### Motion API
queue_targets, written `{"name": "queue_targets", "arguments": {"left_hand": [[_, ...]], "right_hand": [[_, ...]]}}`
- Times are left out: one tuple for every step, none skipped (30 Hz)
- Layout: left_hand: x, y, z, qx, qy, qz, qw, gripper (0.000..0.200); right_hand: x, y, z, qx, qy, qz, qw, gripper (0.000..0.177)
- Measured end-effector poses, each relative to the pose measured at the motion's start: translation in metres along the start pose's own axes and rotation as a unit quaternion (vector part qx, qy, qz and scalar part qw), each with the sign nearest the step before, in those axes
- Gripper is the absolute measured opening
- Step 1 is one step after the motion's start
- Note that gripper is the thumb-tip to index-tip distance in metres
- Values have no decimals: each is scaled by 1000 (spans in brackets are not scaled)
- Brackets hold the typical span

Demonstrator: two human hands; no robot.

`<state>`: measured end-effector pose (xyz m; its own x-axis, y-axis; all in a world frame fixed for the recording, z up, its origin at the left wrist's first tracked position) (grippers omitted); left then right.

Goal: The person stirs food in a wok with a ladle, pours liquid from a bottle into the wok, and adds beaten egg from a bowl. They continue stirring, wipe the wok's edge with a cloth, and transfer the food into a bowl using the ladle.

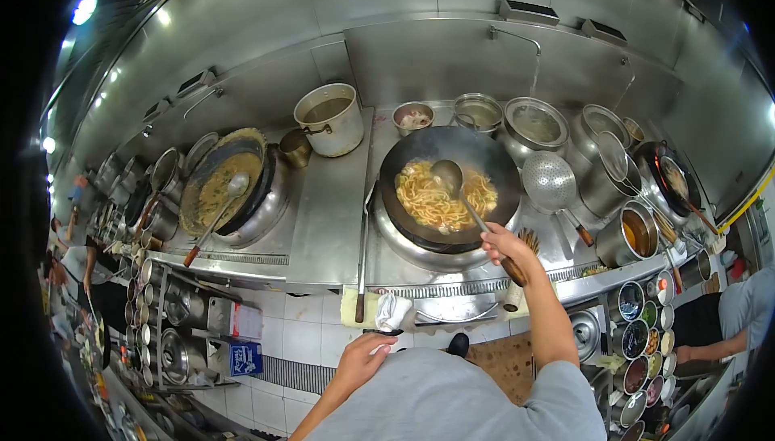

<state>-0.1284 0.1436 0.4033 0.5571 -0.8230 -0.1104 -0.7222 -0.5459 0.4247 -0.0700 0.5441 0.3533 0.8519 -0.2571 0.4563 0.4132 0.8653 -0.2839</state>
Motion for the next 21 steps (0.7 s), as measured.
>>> {"name": "queue_targets", "arguments": {"left_hand": [[1,1,1,4,5,-2,1000,18],[1,2,2,7,10,-4,1000,18],[1,2,3,7,10,-3,1000,18],[1,2,4,15,10,-1,1000,18],[1,2,5,22,9,2,1000,18],[0,0,5,22,9,6,1000,18],[-3,-2,5,26,5,12,1000,18],[-6,-4,4,30,0,19,999,18],[-9,-5,5,29,-2,24,999,18],[-12,-7,5,29,-13,32,999,18],[-14,-9,5,28,-23,41,998,18],[-16,-9,5,29,-25,48,998,18],[-18,-9,4,26,-28,52,998,18],[-19,-8,3,25,-31,56,998,18],[-20,-7,4,26,-31,59,997,18],[-20,-6,6,32,-24,52,998,18],[-19,-5,8,37,-15,44,998,18],[-18,-5,9,38,-15,44,998,18],[-18,-4,11,52,-1,38,998,18],[-18,-4,13,66,12,33,997,18],[-17,-4,14,66,12,32,997,18]], "right_hand": [[6,2,3,115,-1,-61,991,45],[8,4,5,228,-2,-122,966,52],[1,8,1,275,0,-147,950,60],[-6,6,-3,274,-1,-149,950,60],[-15,1,-4,222,11,-142,964,54],[-24,-2,-6,170,22,-136,976,48],[-35,-2,-14,100,15,-112,989,43],[-38,-6,-16,97,16,-115,988,43],[-42,-12,-19,46,1,-87,995,43],[-41,-18,-21,-6,-13,-60,998,42],[-36,-21,-23,-15,-23,-41,999,45],[-24,-19,-25,-20,-22,-46,998,45],[-4,-23,-21,1,-32,-37,999,45],[14,-24,-17,22,-42,-27,999,46],[29,-18,-14,81,-49,-41,995,49],[41,-10,-9,81,-50,-42,995,49],[52,1,-4,164,-66,-67,982,51],[57,9,-1,246,-82,-91,962,53],[54,13,0,248,-82,-89,961,53],[49,20,3,329,-36,-119,936,55],[42,25,3,406,10,-148,902,56]]}}
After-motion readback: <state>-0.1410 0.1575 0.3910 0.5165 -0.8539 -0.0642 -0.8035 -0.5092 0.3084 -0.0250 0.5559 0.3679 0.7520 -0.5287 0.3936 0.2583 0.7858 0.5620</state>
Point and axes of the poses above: each hand's wrist, its own x-axis away from the middle knuckle, its own y-axis out of the back of the hand, z = x × y, the point moved 3 cm from there along -x, towards the middle knuckle, and after that the axes turned 7 degrees about x, right-handed, at the moved point
